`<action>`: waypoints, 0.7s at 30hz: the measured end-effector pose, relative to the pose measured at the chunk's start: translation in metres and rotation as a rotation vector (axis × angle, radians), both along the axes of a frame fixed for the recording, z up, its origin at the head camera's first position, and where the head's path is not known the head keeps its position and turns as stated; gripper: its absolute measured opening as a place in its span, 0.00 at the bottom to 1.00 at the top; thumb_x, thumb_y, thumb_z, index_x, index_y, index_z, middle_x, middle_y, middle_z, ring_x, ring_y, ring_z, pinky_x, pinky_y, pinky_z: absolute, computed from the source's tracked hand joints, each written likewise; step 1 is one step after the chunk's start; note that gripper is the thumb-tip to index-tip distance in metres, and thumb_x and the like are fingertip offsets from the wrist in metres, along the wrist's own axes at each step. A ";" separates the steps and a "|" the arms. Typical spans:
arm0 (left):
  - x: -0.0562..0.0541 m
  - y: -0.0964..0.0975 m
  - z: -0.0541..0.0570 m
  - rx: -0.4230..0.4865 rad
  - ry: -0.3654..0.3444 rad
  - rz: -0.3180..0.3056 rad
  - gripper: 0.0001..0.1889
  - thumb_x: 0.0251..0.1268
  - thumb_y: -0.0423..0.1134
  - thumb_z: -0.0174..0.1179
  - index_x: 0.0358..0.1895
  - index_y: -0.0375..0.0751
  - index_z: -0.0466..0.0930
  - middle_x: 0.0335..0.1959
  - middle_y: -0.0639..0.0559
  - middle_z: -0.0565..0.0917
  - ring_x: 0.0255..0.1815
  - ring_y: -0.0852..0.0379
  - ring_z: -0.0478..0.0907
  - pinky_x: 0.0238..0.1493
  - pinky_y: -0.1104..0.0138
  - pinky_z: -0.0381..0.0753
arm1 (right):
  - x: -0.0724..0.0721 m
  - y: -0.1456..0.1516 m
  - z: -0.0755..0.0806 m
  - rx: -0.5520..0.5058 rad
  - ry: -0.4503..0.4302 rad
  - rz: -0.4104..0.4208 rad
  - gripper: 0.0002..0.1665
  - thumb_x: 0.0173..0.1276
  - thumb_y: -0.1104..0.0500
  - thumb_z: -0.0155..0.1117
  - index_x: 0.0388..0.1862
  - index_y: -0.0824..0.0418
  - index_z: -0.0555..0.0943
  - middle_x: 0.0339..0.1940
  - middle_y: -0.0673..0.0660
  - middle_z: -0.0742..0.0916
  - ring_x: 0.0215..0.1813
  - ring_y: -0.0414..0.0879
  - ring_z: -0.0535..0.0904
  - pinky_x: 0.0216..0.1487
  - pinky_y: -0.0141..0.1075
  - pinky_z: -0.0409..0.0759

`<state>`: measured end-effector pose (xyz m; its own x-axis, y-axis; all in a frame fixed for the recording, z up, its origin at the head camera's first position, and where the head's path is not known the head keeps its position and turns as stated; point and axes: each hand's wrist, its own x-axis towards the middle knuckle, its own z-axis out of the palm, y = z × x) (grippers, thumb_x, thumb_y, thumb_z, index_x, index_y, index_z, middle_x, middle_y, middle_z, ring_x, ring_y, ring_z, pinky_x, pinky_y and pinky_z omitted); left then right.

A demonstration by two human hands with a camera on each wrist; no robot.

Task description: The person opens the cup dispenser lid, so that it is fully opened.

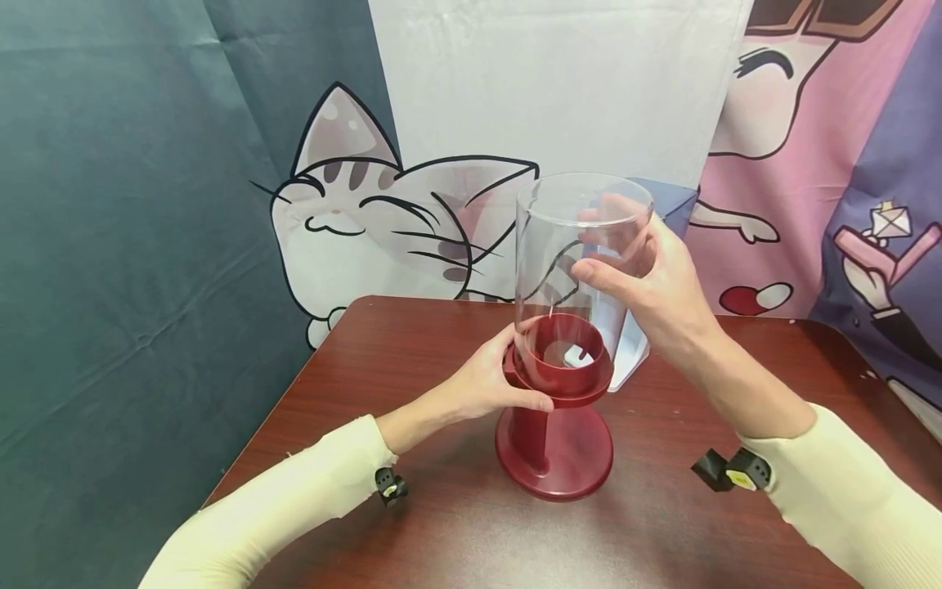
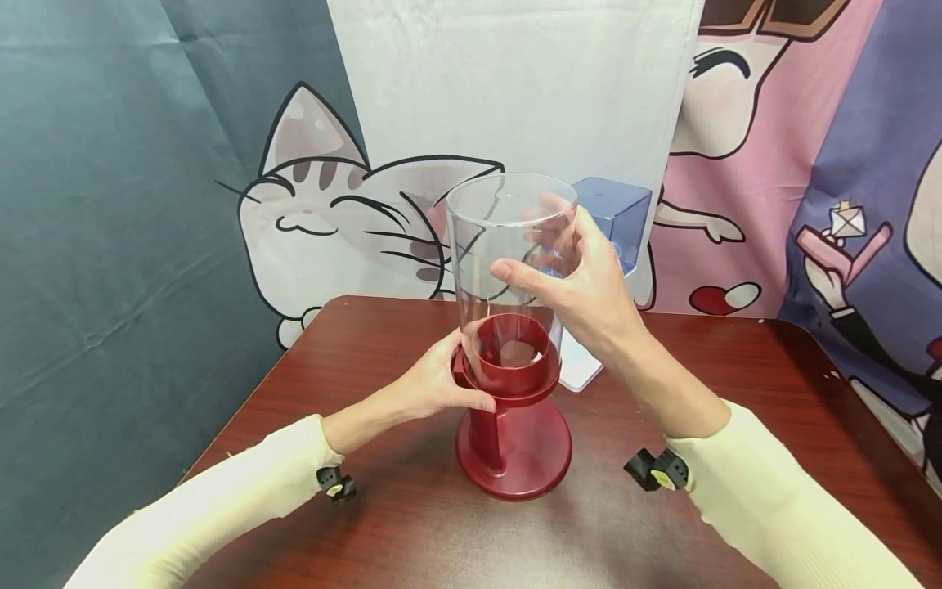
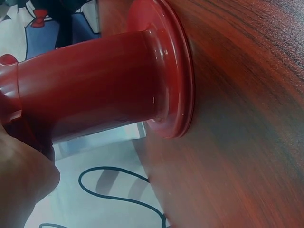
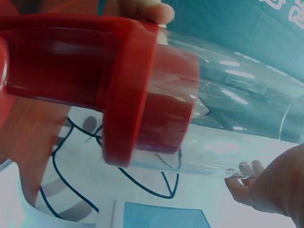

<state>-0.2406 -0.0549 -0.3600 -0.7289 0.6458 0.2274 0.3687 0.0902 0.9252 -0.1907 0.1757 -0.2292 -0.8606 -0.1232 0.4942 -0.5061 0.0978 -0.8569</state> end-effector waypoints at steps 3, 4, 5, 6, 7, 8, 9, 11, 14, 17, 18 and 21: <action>0.000 0.000 0.000 -0.005 -0.003 0.005 0.49 0.57 0.36 0.80 0.81 0.56 0.61 0.69 0.53 0.78 0.68 0.48 0.78 0.58 0.60 0.86 | -0.002 -0.001 0.005 -0.034 0.027 0.018 0.38 0.69 0.61 0.74 0.76 0.56 0.72 0.69 0.59 0.82 0.67 0.52 0.79 0.61 0.33 0.81; 0.000 0.000 0.000 -0.005 -0.002 0.006 0.49 0.57 0.36 0.80 0.81 0.55 0.62 0.68 0.53 0.78 0.67 0.48 0.78 0.58 0.59 0.86 | -0.003 -0.001 0.006 -0.051 0.030 0.028 0.37 0.69 0.62 0.74 0.75 0.57 0.73 0.68 0.59 0.83 0.67 0.52 0.79 0.62 0.33 0.81; 0.000 0.000 0.000 -0.007 0.000 0.007 0.49 0.57 0.37 0.80 0.80 0.55 0.62 0.68 0.53 0.79 0.67 0.50 0.78 0.58 0.59 0.86 | -0.003 -0.002 0.008 -0.058 0.035 0.031 0.36 0.68 0.62 0.74 0.75 0.57 0.74 0.67 0.58 0.83 0.66 0.52 0.79 0.62 0.33 0.80; 0.000 0.001 0.000 -0.010 0.002 0.009 0.49 0.57 0.37 0.80 0.80 0.55 0.62 0.68 0.53 0.79 0.66 0.51 0.79 0.58 0.59 0.87 | -0.003 -0.002 0.009 -0.068 0.039 0.036 0.36 0.68 0.62 0.74 0.74 0.58 0.74 0.66 0.58 0.84 0.66 0.51 0.79 0.63 0.33 0.80; 0.000 0.001 0.000 -0.012 0.005 0.010 0.49 0.57 0.37 0.80 0.80 0.55 0.62 0.68 0.54 0.79 0.66 0.53 0.79 0.57 0.60 0.87 | -0.004 -0.002 0.010 -0.078 0.042 0.040 0.36 0.68 0.62 0.74 0.74 0.58 0.74 0.65 0.58 0.84 0.65 0.51 0.80 0.63 0.33 0.79; 0.000 0.001 -0.001 -0.013 0.007 0.012 0.48 0.57 0.37 0.80 0.80 0.55 0.62 0.67 0.54 0.79 0.65 0.54 0.79 0.57 0.60 0.87 | -0.003 -0.002 0.012 -0.082 0.042 0.036 0.36 0.68 0.62 0.74 0.73 0.59 0.74 0.65 0.58 0.85 0.64 0.51 0.80 0.64 0.32 0.78; 0.000 0.001 -0.001 -0.014 0.009 0.012 0.48 0.57 0.37 0.79 0.80 0.55 0.62 0.67 0.54 0.79 0.65 0.55 0.79 0.57 0.59 0.87 | -0.003 -0.001 0.014 -0.080 0.038 0.030 0.36 0.68 0.62 0.74 0.74 0.59 0.74 0.65 0.59 0.85 0.64 0.50 0.80 0.64 0.32 0.77; 0.000 0.001 -0.001 -0.017 0.012 0.014 0.48 0.57 0.38 0.79 0.80 0.55 0.62 0.67 0.54 0.79 0.64 0.55 0.79 0.57 0.60 0.87 | -0.002 -0.001 0.018 -0.051 0.036 0.000 0.38 0.68 0.60 0.74 0.75 0.58 0.73 0.65 0.58 0.85 0.63 0.49 0.81 0.63 0.32 0.77; 0.000 0.000 0.000 -0.022 0.010 0.017 0.48 0.57 0.39 0.79 0.80 0.56 0.62 0.67 0.54 0.79 0.64 0.55 0.80 0.57 0.60 0.87 | 0.000 -0.001 0.022 0.016 0.019 -0.051 0.41 0.69 0.57 0.74 0.79 0.56 0.70 0.66 0.56 0.85 0.62 0.48 0.83 0.63 0.33 0.77; 0.001 -0.001 0.000 -0.026 0.004 0.015 0.48 0.58 0.40 0.79 0.80 0.56 0.62 0.68 0.54 0.79 0.64 0.55 0.80 0.56 0.60 0.87 | 0.001 -0.001 0.025 0.064 0.005 -0.082 0.42 0.70 0.55 0.75 0.80 0.53 0.69 0.67 0.54 0.84 0.61 0.48 0.84 0.62 0.34 0.79; 0.001 -0.001 0.001 -0.027 0.004 0.015 0.48 0.58 0.40 0.79 0.80 0.56 0.62 0.68 0.55 0.79 0.64 0.55 0.80 0.56 0.60 0.87 | 0.002 -0.002 0.026 0.072 0.000 -0.088 0.42 0.70 0.55 0.75 0.80 0.52 0.69 0.67 0.53 0.84 0.61 0.48 0.85 0.62 0.34 0.79; 0.001 -0.001 0.001 -0.027 0.006 0.013 0.48 0.58 0.40 0.79 0.80 0.56 0.62 0.67 0.55 0.80 0.63 0.55 0.80 0.57 0.60 0.87 | 0.002 -0.002 0.026 0.090 -0.003 -0.106 0.42 0.70 0.54 0.75 0.80 0.51 0.69 0.67 0.52 0.85 0.60 0.47 0.85 0.61 0.34 0.79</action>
